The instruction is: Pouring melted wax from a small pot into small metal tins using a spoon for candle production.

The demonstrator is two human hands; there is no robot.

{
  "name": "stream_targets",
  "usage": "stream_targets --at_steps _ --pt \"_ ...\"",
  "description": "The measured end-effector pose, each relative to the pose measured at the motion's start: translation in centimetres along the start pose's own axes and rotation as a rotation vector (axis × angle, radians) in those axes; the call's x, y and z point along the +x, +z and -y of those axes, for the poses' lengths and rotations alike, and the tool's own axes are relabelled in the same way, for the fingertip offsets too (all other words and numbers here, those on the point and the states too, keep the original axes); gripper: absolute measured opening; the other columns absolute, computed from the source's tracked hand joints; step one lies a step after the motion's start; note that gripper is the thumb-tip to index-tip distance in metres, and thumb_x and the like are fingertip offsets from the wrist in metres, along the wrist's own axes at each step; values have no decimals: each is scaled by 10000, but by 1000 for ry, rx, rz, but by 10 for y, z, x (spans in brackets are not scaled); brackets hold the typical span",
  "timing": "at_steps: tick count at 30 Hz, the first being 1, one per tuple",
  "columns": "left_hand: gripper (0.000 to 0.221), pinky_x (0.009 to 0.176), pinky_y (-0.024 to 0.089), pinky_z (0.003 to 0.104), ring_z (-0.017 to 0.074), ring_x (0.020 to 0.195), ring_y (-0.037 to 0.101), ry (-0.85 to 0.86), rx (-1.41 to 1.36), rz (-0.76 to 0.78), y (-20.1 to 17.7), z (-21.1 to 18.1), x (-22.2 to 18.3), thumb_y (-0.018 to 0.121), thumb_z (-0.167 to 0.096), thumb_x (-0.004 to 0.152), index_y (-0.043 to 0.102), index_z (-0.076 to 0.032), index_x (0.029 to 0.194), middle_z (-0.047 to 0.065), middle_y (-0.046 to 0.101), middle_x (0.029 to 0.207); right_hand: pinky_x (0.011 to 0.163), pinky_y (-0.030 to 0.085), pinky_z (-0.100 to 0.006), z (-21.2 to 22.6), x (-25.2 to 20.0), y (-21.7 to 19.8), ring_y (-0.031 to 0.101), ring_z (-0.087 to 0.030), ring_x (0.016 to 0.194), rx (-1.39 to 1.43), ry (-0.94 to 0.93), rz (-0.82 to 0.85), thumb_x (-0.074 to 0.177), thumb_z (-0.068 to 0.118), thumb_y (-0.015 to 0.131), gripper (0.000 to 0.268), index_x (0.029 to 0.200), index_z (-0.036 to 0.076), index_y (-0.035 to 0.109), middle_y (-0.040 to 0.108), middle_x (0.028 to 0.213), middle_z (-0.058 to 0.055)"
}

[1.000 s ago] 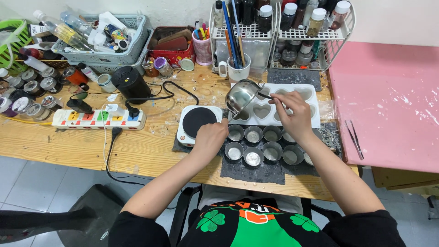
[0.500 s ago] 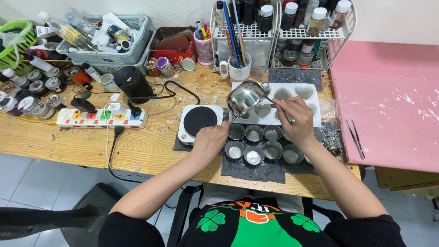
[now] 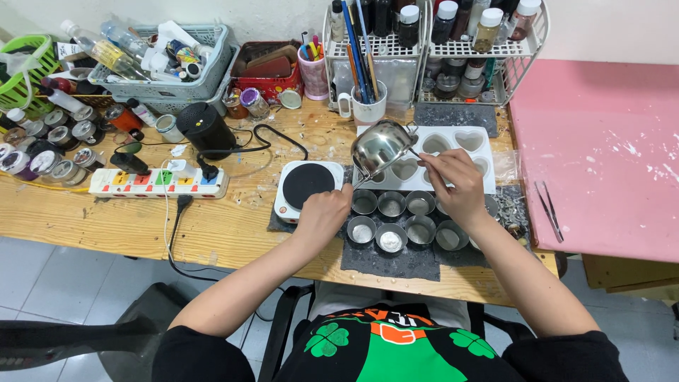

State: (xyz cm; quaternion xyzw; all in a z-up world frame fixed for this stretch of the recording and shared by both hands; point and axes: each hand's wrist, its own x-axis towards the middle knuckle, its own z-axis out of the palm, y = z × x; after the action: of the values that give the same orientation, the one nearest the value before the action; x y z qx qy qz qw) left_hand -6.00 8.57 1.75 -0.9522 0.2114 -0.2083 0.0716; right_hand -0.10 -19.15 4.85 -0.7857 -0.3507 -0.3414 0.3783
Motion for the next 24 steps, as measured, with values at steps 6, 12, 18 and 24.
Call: stream_targets --at_steps 6,12,18,24 --pt "103 440 517 334 234 552 700 -17 -60 -8 10 9 2 656 -55 815 563 -46 858 79 643 593 810 547 -367 -12 -2 5 664 -259 948 -39 -71 56 895 -35 752 293 1179 38 749 730 974 -86" --pt "165 437 510 377 274 522 681 -88 -193 -17 18 14 2 634 -146 943 558 -35 847 101 636 581 836 557 -380 -30 -1 3 668 -265 992 -147 -360 184 855 0 748 367 1213 75 724 729 1022 -72" --pt "170 472 516 385 271 540 677 -127 -239 -16 26 21 -1 618 -162 961 559 -43 855 104 637 595 756 521 -375 -23 -12 -10 674 -242 976 -170 -406 298 737 6 756 447 1180 49 716 722 996 -56" --pt "214 490 531 411 307 530 669 -193 -280 -27 23 24 1 619 -207 988 577 -41 859 118 632 575 757 511 -387 -18 -9 -14 676 -262 997 -159 -322 224 714 -31 734 481 1189 41 719 736 1040 -75"
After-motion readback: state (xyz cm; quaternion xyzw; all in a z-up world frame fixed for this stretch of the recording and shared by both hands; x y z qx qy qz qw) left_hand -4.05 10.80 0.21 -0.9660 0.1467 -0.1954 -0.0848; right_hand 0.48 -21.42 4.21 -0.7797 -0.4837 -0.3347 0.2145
